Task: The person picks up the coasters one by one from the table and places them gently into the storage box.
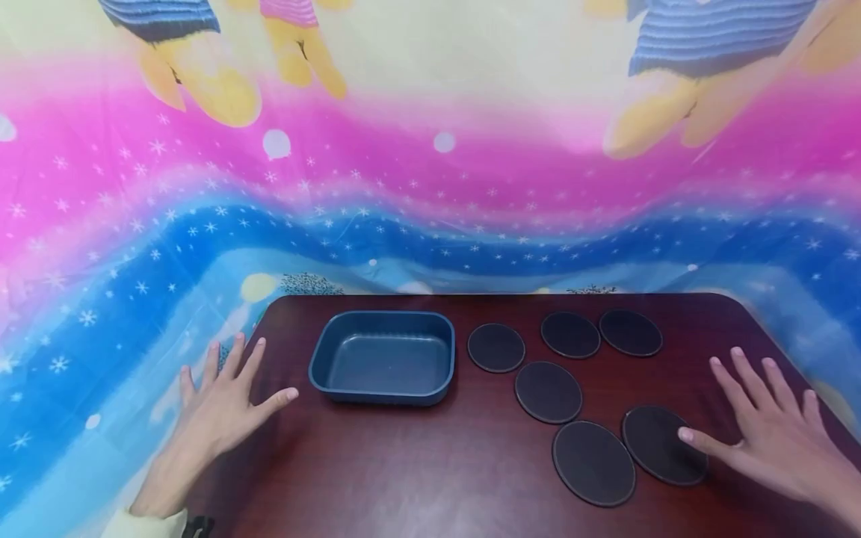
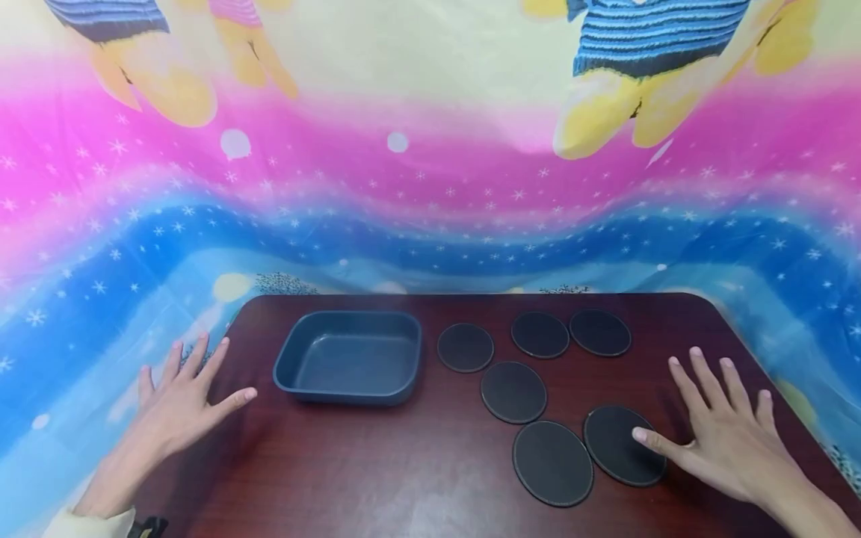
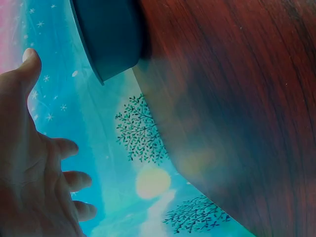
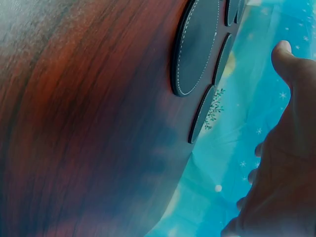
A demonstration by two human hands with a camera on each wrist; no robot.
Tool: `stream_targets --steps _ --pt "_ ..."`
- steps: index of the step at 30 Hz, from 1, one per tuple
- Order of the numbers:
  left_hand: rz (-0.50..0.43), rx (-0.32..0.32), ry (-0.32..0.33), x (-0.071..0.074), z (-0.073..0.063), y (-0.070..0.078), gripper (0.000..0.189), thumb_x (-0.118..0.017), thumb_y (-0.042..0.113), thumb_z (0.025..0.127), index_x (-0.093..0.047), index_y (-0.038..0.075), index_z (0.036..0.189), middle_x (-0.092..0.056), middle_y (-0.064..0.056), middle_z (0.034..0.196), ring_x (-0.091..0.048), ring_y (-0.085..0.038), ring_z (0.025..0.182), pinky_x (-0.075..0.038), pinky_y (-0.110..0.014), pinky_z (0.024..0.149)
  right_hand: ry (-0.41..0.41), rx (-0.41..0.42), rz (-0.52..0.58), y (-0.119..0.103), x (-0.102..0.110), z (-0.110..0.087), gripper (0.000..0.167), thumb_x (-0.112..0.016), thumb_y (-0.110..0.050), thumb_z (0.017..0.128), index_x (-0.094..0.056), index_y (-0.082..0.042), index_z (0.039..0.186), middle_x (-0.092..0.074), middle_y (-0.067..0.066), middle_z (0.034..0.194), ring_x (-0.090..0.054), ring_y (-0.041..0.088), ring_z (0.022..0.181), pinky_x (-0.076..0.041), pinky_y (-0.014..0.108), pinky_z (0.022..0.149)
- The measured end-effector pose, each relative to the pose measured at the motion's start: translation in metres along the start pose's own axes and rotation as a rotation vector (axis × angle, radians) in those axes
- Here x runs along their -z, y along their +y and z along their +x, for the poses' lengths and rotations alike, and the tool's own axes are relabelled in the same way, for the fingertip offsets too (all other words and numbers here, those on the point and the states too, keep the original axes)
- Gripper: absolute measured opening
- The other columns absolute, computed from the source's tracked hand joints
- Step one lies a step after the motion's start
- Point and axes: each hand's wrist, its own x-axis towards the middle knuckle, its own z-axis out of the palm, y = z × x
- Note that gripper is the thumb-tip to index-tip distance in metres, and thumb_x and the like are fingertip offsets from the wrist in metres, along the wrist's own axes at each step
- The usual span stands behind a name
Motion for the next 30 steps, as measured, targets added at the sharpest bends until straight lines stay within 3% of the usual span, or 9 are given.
stream_targets --steps 6,14,25,30 --pt "0.001 0.001 0.004 -0.0015 0.002 -0.0003 0.111 -0.049 0.084 0.096 -0.009 0.017 0.175 -0.006 -0.027 0.179 -0.001 -0.063 0.16 0.004 -0.092 0.114 0.013 0.038 0.043 0.0001 0.0018 0.0009 0.13 -0.075 -0.066 0.091 0.008 -0.007 0.172 0.028 0.018 0.175 0.033 0.05 0.157 0.027 0.08 0.114" --pt "-0.04 -0.009 -0.005 -0.0029 0.0043 -0.0003 0.111 -0.052 0.082 0.097 -0.006 0.017 0.175 -0.003 -0.028 0.179 -0.003 -0.065 0.159 -0.003 -0.09 0.116 -0.012 0.138 0.261 0.0036 -0.0031 0.0009 0.126 -0.082 -0.045 0.093 0.008 -0.008 0.172 0.023 0.02 0.177 0.034 0.044 0.16 0.029 0.073 0.117" --pt "-0.119 -0.03 -0.007 -0.0067 0.0072 -0.0016 0.111 -0.059 0.076 0.098 -0.004 0.017 0.175 -0.004 -0.028 0.179 -0.002 -0.063 0.161 -0.009 -0.086 0.12 -0.073 0.153 0.355 0.0045 -0.0055 0.0026 0.124 -0.082 -0.038 0.095 0.01 -0.013 0.173 0.018 0.023 0.178 0.03 0.046 0.161 0.022 0.081 0.115" --pt "-0.144 -0.051 0.012 -0.0071 0.0084 -0.0002 0.11 -0.064 0.07 0.098 -0.008 0.015 0.175 -0.008 -0.027 0.179 -0.006 -0.062 0.161 -0.012 -0.084 0.121 -0.106 0.155 0.397 0.0059 -0.0073 0.0039 0.122 -0.083 -0.037 0.095 0.008 -0.014 0.173 0.016 0.023 0.179 0.025 0.05 0.162 0.012 0.088 0.113"
